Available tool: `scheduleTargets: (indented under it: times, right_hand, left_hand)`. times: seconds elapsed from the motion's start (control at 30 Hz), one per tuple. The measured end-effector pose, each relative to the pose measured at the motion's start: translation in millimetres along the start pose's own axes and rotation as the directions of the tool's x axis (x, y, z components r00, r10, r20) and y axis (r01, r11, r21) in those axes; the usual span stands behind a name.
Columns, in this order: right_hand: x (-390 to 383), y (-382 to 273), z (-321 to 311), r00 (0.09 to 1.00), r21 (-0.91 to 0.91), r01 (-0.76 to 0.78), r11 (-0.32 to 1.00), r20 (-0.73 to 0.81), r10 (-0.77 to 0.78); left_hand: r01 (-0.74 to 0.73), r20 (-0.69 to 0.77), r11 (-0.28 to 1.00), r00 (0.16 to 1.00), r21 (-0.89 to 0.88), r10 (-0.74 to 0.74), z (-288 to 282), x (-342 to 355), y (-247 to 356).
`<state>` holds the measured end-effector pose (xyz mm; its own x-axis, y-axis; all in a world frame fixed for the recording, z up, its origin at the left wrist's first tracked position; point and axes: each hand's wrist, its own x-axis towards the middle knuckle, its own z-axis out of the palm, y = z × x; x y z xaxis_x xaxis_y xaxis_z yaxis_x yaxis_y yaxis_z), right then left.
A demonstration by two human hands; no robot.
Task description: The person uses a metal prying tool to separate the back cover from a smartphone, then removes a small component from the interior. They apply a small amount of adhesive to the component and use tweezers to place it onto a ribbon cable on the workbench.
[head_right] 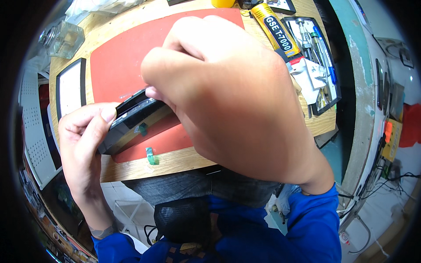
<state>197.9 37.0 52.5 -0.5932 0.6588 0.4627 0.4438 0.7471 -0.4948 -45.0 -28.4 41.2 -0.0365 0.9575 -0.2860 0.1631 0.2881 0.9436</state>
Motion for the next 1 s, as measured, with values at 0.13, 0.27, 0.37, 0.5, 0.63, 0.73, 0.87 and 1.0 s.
scheduleTargets:
  times: [0.13, 0.27, 0.37, 0.5, 0.63, 0.73, 0.87, 1.0]
  right_hand:
    - [-3.8, -1.8, 0.9, 1.000, 0.079, -0.017, 0.997, -0.023, 0.018]
    - [-6.4, 8.1, -4.5, 0.999, 0.005, 0.021, 1.000, 0.039, -0.021]
    - [-10.5, 11.7, -8.5, 0.997, -0.044, 0.015, 0.999, 0.072, -0.012]
    - [-14.2, 11.4, -6.9, 0.996, -0.052, 0.022, 0.998, 0.086, -0.017]
    - [-13.7, 11.3, -2.9, 0.995, -0.056, 0.028, 0.998, 0.093, -0.023]
    - [-12.8, 10.2, -0.4, 0.995, -0.059, 0.035, 0.998, 0.093, -0.030]
    - [-10.8, 9.5, 3.9, 0.995, -0.062, 0.040, 0.997, 0.095, -0.034]
    - [-9.5, 8.5, 7.3, 0.994, -0.063, 0.037, 0.997, 0.105, -0.030]
  left_hand:
    - [-0.027, -0.048, 0.998, 0.998, 0.055, 0.030, 5.2, -9.6, 4.4]
    - [-0.066, -0.061, 0.991, 0.995, 0.114, 0.073, 6.0, -14.1, 6.0]
    - [-0.050, -0.039, 0.992, 0.998, 0.116, 0.055, 2.4, -10.2, 3.9]
    - [-0.012, -0.019, 1.000, 1.000, 0.018, 0.012, -1.8, 2.8, -3.5]
    - [-0.005, -0.004, 1.000, 1.000, -0.021, 0.004, -3.1, 7.3, -5.7]
    - [-0.011, -0.016, 0.999, 1.000, -0.033, 0.011, -2.5, 7.5, -6.2]
    - [-0.028, -0.022, 1.000, 0.999, -0.006, 0.028, -3.3, 8.3, -7.7]
    - [-0.057, -0.020, 0.998, 0.998, 0.024, 0.058, -4.4, 7.8, -10.6]
